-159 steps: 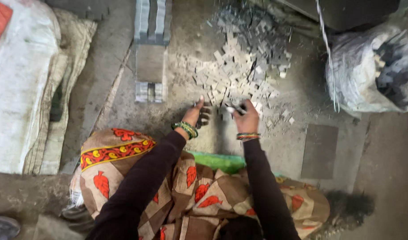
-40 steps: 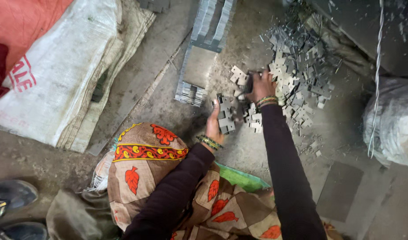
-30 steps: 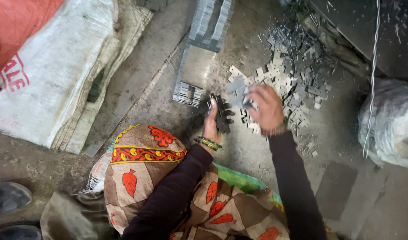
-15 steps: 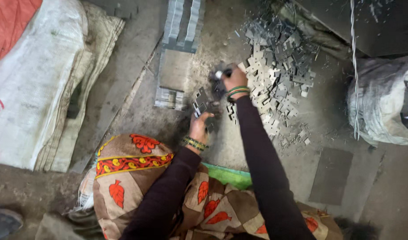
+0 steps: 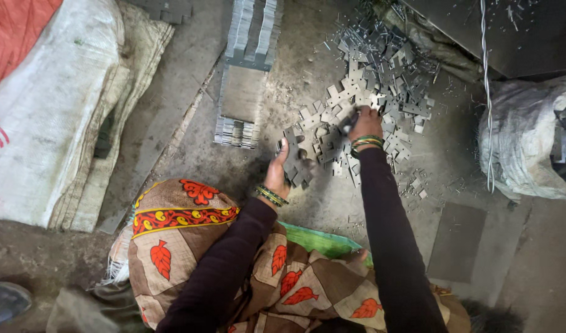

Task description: The person sits on the floor and picks up small metal pieces from a pile, aligns them, and stacks them into neat rows. The person repeatedly gathers, aligns, and stacks the metal parts throughout the clip.

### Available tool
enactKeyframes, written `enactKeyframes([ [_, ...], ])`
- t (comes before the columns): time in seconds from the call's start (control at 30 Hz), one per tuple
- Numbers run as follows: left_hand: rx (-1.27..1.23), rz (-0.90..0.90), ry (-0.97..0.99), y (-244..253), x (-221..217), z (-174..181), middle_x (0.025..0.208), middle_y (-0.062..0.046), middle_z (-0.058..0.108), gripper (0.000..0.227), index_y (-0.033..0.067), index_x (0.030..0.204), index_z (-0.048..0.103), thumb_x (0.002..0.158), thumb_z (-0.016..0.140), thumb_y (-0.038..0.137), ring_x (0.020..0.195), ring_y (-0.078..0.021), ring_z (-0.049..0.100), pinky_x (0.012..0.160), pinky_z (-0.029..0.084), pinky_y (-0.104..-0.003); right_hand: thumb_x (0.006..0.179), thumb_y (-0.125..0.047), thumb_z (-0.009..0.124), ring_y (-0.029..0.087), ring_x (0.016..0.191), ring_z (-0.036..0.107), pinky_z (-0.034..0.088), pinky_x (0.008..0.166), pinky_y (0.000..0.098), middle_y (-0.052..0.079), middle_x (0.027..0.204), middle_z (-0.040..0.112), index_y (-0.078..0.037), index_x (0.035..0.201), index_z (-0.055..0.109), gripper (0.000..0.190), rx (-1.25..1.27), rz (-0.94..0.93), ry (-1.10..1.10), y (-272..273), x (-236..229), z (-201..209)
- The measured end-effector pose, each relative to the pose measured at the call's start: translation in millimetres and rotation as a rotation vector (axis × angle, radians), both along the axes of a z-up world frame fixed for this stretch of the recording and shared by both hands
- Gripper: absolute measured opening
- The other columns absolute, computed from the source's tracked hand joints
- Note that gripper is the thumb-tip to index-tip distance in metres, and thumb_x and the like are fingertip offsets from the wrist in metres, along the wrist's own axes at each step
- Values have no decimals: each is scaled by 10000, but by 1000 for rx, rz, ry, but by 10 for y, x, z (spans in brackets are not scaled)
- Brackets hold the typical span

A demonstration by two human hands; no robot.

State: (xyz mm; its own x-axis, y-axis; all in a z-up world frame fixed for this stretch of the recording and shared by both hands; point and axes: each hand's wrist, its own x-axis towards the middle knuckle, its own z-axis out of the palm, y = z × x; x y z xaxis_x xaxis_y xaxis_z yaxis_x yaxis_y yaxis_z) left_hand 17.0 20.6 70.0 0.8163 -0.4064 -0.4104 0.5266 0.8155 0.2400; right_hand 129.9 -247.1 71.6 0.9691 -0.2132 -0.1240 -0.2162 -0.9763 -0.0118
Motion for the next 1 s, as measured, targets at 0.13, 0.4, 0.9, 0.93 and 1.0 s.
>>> enactKeyframes([
  [0.13, -52, -67, 16, -64, -1, -148, 911, -69, 683, 577, 74, 1196, 604, 983, 525, 605, 768, -224, 697, 704, 616, -420, 805, -223, 854, 417, 1122, 671, 530, 982, 461, 186, 1217, 692, -63, 1227, 640, 500, 225, 36, 89, -232, -214, 69],
  [0.4, 33, -65, -22, -22, -19, -139, 1082, -86, 738, 616, 44, 1310, 606, 996, 540, 570, 919, -209, 733, 810, 612, -382, 791, -100, 800, 394, 1114, 674, 559, 929, 473, 169, 1208, 649, -100, 1257, 553, 528, 349, 259, -207, 402, -837, 279],
  [0.9, 107, -235, -20, -61, -108, -266, 901, -45, 726, 531, 105, 1140, 682, 992, 581, 605, 708, -159, 684, 615, 571, -311, 818, -36, 710, 391, 1061, 678, 568, 900, 427, 180, 1169, 651, -67, 1214, 594, 414, 491, 144, -414, 538, -1553, 237],
  [0.93, 80, -236, -38, -58, -63, -248, 921, -37, 737, 537, 107, 1142, 697, 987, 583, 609, 718, -142, 682, 618, 568, -297, 797, -11, 688, 399, 1103, 663, 565, 924, 428, 192, 1217, 633, -57, 1223, 576, 443, 478, 232, -469, 521, -1521, 298],
  [1.0, 79, -263, -36, -55, -54, -205, 941, -22, 744, 532, 114, 1142, 708, 977, 590, 605, 736, -130, 688, 621, 570, -295, 781, -69, 720, 396, 1079, 654, 560, 885, 424, 206, 1243, 612, -60, 1225, 583, 465, 372, 70, -366, 394, -1514, 285],
])
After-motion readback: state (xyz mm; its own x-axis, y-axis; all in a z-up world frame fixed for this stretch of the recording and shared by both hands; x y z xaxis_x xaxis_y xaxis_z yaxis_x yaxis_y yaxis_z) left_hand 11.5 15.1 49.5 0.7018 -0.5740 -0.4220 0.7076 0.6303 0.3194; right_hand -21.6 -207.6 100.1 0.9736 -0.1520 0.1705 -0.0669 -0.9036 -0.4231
